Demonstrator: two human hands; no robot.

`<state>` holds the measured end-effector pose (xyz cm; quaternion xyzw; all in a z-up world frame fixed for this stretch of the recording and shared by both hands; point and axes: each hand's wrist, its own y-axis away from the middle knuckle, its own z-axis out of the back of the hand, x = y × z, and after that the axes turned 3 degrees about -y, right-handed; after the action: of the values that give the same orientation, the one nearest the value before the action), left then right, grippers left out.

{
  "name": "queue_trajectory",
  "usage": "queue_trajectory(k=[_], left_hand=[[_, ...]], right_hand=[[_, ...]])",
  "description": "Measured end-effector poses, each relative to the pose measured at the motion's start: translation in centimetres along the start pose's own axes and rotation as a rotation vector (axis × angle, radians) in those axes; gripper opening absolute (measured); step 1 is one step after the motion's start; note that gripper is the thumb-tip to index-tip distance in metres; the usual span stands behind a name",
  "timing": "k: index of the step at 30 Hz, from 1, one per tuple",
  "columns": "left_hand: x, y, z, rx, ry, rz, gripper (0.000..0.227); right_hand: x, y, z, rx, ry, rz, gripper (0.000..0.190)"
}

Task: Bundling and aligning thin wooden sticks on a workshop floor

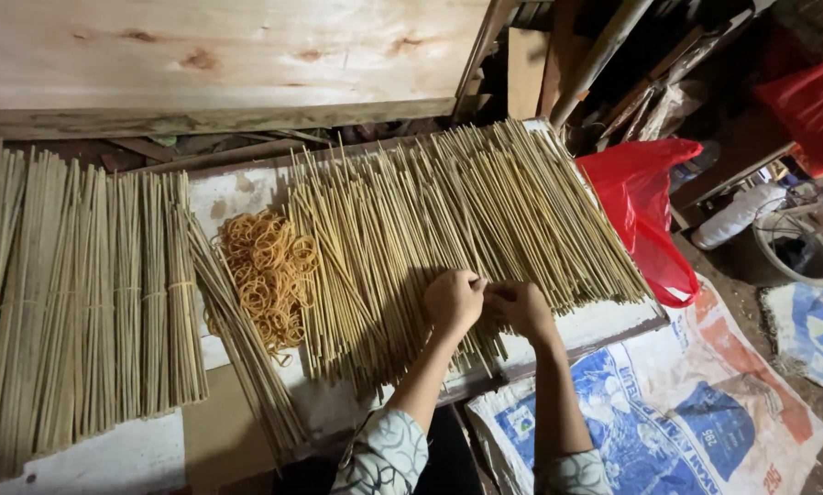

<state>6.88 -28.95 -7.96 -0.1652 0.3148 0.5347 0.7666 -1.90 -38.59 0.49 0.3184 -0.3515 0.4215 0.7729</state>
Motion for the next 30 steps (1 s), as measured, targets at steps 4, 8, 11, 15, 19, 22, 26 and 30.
queue_trajectory(k=[4,8,11,15,19,22,26,30], left_hand=[[-1.8,0.1,3.3,0.010,0.006,0.069,0.030],[-2.9,1.9,5.9,0.000,0.083,0.055,0.028],[-3.7,4.7,8.7,-0.065,0.338,-0.046,0.018],[-2.0,7.9,9.5,-0.154,0.579,-0.191,0.018],[3.2,10.6,12.0,-0.334,0.940,-0.226,0.024],[7.3,15.3,19.0,-0.340,0.932,-0.009,0.031],[12.6,19.3,23.3,-0.543,0.717,0.192,0.032],[15.6,21.5,25.6,-0.519,0.307,0.471,0.027]], right_hand=[[-1.2,0.0,-0.3,0.000,0.160,-0.044,0.030],[-4.1,-1.0,-1.1,-0.082,0.212,-0.031,0.028],[-4.5,0.2,-1.7,-0.136,0.118,0.046,0.026],[-0.3,5.3,-2.3,-0.119,-0.092,0.137,0.029],[4.0,7.8,-7.4,-0.065,-0.115,0.282,0.022],[6.5,8.8,-13.3,0.148,-0.167,0.279,0.026],[9.2,10.3,-21.9,0.298,-0.030,0.368,0.026],[10.9,12.0,-26.6,0.381,0.105,0.342,0.028]])
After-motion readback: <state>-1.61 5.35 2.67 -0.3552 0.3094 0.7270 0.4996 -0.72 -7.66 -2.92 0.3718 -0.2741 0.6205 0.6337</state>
